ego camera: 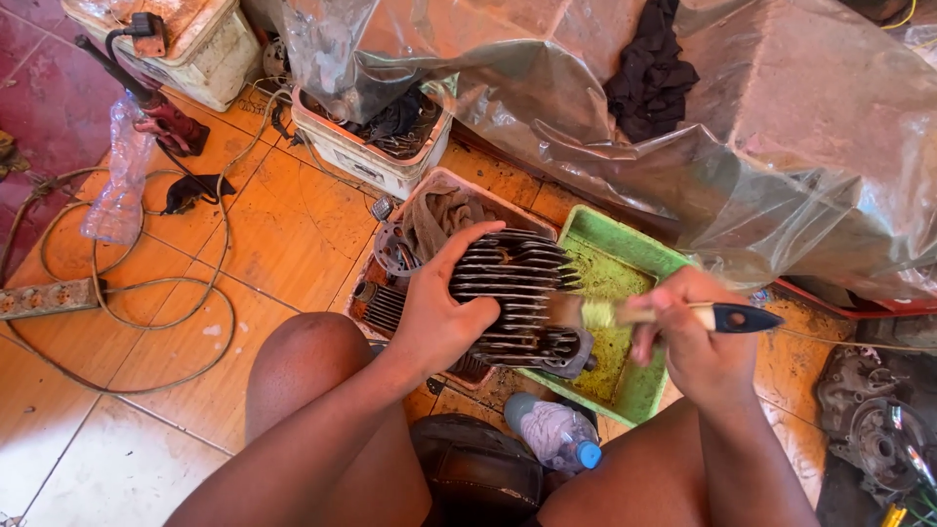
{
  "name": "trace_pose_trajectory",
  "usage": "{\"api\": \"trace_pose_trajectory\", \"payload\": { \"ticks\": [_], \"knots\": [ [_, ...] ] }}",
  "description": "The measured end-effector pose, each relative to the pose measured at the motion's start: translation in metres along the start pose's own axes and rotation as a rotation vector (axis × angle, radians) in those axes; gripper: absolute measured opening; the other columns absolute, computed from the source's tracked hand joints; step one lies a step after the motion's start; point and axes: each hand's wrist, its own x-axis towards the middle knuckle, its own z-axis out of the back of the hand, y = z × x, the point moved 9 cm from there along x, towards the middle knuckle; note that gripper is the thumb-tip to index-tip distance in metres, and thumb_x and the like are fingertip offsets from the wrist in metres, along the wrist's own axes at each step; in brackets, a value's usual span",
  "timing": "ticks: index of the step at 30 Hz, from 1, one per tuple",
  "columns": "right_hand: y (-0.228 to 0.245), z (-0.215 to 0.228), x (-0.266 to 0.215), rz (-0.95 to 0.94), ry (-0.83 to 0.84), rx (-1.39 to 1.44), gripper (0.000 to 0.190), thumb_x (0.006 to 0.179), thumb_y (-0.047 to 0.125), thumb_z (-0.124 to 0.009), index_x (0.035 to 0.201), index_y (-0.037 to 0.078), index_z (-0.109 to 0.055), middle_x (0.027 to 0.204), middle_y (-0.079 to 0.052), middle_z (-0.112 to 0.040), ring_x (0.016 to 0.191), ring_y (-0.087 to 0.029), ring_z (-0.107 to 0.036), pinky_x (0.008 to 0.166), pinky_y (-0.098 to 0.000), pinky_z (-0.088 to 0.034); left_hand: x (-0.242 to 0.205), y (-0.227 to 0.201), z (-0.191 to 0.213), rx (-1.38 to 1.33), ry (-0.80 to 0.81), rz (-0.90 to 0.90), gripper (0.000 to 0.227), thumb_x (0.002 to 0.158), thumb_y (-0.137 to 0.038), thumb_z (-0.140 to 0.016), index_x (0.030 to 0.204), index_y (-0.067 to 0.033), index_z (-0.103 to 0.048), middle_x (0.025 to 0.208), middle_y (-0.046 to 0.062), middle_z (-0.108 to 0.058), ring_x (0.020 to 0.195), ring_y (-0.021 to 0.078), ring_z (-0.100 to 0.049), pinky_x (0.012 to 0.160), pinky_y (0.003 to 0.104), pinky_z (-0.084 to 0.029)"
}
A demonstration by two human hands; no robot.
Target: The person sits on the floor and cleans a metal engine cylinder head. They wipe the part with a cloth, pour liquid from a plastic bottle onto it, and then scrub the fins and surfaces with a brush. The person rotates the part to clean different sides and places it into a green tray.
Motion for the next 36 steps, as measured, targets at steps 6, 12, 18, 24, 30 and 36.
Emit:
{"api": "trace_pose_trajectory", "payload": {
  "ticks": [6,12,18,24,30,36],
  "knots": [
    [0.009,-0.014,-0.016,-0.007,0.028,-0.111,0.024,0.097,0.016,-0.059,0.082,0.002,-0.072,0.044,-0.007,-0.063,0.033,-0.013,-0.060,0.038,-0.0229,-0.051,-0.001,0.003,-0.004,0.028,0.007,0.028,0.071,0.081,0.003,-0.052,0.148,-0.0194,-0.052,0.159,0.036,-0.029,0.049,0.0056,-0.049,0.044,0.028,-0.054],
    [0.001,-0.002,0.000,-0.052,-0.125,-0.072,0.030,0.107,0.015,-0.052,0.090,-0.003,-0.068,0.047,-0.009,-0.058,0.039,-0.014,-0.057,0.042,-0.0244,-0.050,-0.002,0.005,-0.008,0.050,0.007,0.043,0.072,0.081,0.003,-0.053,0.150,-0.0171,-0.049,0.157,0.039,-0.028,0.047,0.0050,-0.048,0.043,0.028,-0.053],
    [-0.017,0.005,-0.006,-0.099,-0.116,-0.186,0.030,0.106,0.016,-0.057,0.085,-0.001,-0.070,0.045,-0.007,-0.059,0.038,-0.014,-0.058,0.042,-0.0250,-0.050,-0.009,0.006,-0.008,0.058,0.004,0.119,0.069,0.082,0.003,-0.053,0.149,-0.0133,-0.049,0.155,0.042,-0.030,0.047,0.0060,-0.048,0.043,0.030,-0.050],
    [-0.024,0.003,-0.001,-0.157,-0.049,-0.130,0.026,0.105,0.013,-0.055,0.092,-0.003,-0.070,0.049,-0.012,-0.062,0.044,-0.016,-0.062,0.044,-0.0269,-0.053,-0.010,0.013,-0.004,0.058,-0.009,0.197,0.067,0.084,0.001,-0.053,0.149,-0.0136,-0.048,0.156,0.042,-0.028,0.048,0.0073,-0.049,0.045,0.031,-0.051],
    [-0.014,-0.010,0.002,-0.112,-0.058,-0.148,0.026,0.107,0.010,-0.052,0.098,-0.005,-0.071,0.056,-0.016,-0.067,0.049,-0.022,-0.067,0.047,-0.0283,-0.053,-0.008,0.014,0.002,0.080,-0.021,0.226,0.067,0.086,0.000,-0.052,0.151,-0.0142,-0.043,0.158,0.042,-0.025,0.054,0.0101,-0.049,0.050,0.035,-0.052],
    [0.013,-0.020,0.002,-0.070,-0.153,-0.277,0.017,0.102,0.011,-0.063,0.097,0.002,-0.076,0.053,-0.011,-0.067,0.045,-0.017,-0.065,0.044,-0.0236,-0.048,-0.026,-0.044,-0.009,0.182,0.016,0.189,0.074,0.085,0.004,-0.058,0.155,-0.0080,-0.037,0.158,0.042,-0.017,0.146,0.0660,-0.013,0.111,0.083,-0.027]
  ]
}}
